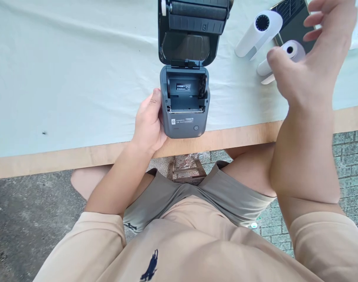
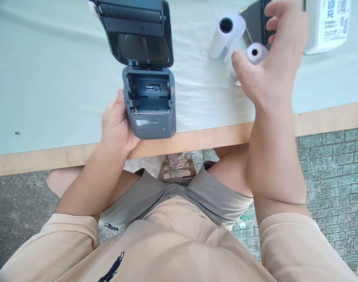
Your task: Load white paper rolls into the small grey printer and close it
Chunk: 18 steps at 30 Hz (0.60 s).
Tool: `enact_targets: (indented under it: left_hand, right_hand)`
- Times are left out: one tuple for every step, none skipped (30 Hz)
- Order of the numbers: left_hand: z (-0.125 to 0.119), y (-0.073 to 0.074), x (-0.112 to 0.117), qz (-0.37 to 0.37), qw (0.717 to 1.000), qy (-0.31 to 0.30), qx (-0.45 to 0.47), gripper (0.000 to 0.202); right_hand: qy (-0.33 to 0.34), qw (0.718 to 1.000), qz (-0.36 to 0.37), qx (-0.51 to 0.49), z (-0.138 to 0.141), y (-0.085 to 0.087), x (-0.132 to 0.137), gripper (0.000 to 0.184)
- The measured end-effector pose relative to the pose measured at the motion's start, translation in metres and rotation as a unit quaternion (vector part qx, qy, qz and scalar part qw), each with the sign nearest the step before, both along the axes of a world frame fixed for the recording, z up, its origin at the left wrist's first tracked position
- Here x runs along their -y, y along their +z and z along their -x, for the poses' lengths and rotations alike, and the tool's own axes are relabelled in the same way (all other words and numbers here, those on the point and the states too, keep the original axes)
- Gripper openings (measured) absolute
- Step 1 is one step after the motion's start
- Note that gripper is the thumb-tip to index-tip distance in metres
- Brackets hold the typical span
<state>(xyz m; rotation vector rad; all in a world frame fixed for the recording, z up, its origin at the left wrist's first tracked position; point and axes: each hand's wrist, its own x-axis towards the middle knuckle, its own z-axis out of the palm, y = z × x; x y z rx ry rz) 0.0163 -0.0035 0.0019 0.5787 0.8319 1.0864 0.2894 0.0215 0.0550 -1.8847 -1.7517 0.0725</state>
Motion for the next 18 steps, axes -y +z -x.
enact_targets:
  left_hand:
    - [0.000,0.000,0.000,0.002,1.000,-0.001,-0.002,0.039]
    - [0.000,0.000,0.000,0.004,1.000,-0.001,-0.002,0.039]
    - [0.000,0.000,0.000,0.003,1.000,-0.001,-0.001,0.039]
    - [0.000,0.000,0.000,0.001,1.000,0.000,0.001,0.038]
    - [0.000,0.000,0.000,-0.002,1.000,-0.001,0.004,0.038]
    - [0.000,-0.001,0.000,-0.006,1.000,-0.003,0.008,0.038]
    - [0.001,-0.001,0.000,-0.008,1.000,-0.005,0.013,0.038]
    - [0.001,-0.001,0.000,-0.010,1.000,-0.008,0.017,0.038]
    - [0.001,-0.002,0.000,-0.011,1.000,-0.009,0.020,0.038]
    - [0.001,-0.002,0.000,-0.012,1.000,-0.010,0.023,0.038]
    - [0.001,-0.003,0.000,-0.012,1.000,-0.012,0.025,0.038]
    - [0.001,-0.003,0.000,-0.013,0.999,-0.014,0.026,0.038]
    - [0.001,-0.003,0.000,-0.013,0.999,-0.017,0.025,0.038]
    - [0.001,-0.003,0.000,-0.013,0.999,-0.020,0.023,0.038]
    - [0.001,-0.003,0.000,-0.014,0.999,-0.021,0.020,0.038]
    - [0.001,-0.003,0.000,-0.014,1.000,-0.022,0.016,0.038]
    - [0.001,-0.003,0.000,-0.014,1.000,-0.021,0.012,0.038]
    - [0.001,-0.003,0.000,-0.014,1.000,-0.020,0.008,0.038]
  right_hand:
    - [-0.003,1.000,-0.011,0.016,0.003,0.002,-0.001,0.048]
    - [-0.012,0.999,-0.010,0.033,0.006,0.003,-0.003,0.047]
    - [-0.024,0.998,0.002,0.050,0.010,0.005,-0.005,0.049]
    - [-0.039,0.997,0.023,0.063,0.014,0.006,-0.008,0.053]
    - [-0.055,0.995,0.051,0.071,0.017,0.007,-0.011,0.057]
    - [-0.068,0.992,0.082,0.074,0.020,0.009,-0.015,0.061]
    - [-0.075,0.988,0.110,0.075,0.024,0.010,-0.019,0.063]
    - [-0.085,0.985,0.130,0.077,0.026,0.011,-0.023,0.064]
    - [-0.099,0.981,0.144,0.079,0.029,0.013,-0.027,0.065]
    - [-0.112,0.978,0.152,0.084,0.031,0.016,-0.031,0.066]
    - [-0.126,0.975,0.158,0.089,0.034,0.018,-0.034,0.065]
    - [-0.136,0.972,0.165,0.093,0.036,0.021,-0.037,0.065]
    - [-0.140,0.970,0.176,0.096,0.039,0.024,-0.040,0.065]
    - [-0.138,0.967,0.189,0.098,0.041,0.026,-0.043,0.063]
    - [-0.129,0.965,0.203,0.102,0.043,0.028,-0.045,0.061]
    - [-0.123,0.963,0.212,0.108,0.044,0.028,-0.048,0.058]
    - [-0.117,0.962,0.220,0.116,0.043,0.026,-0.050,0.056]
    - [-0.113,0.960,0.224,0.126,0.041,0.023,-0.053,0.054]
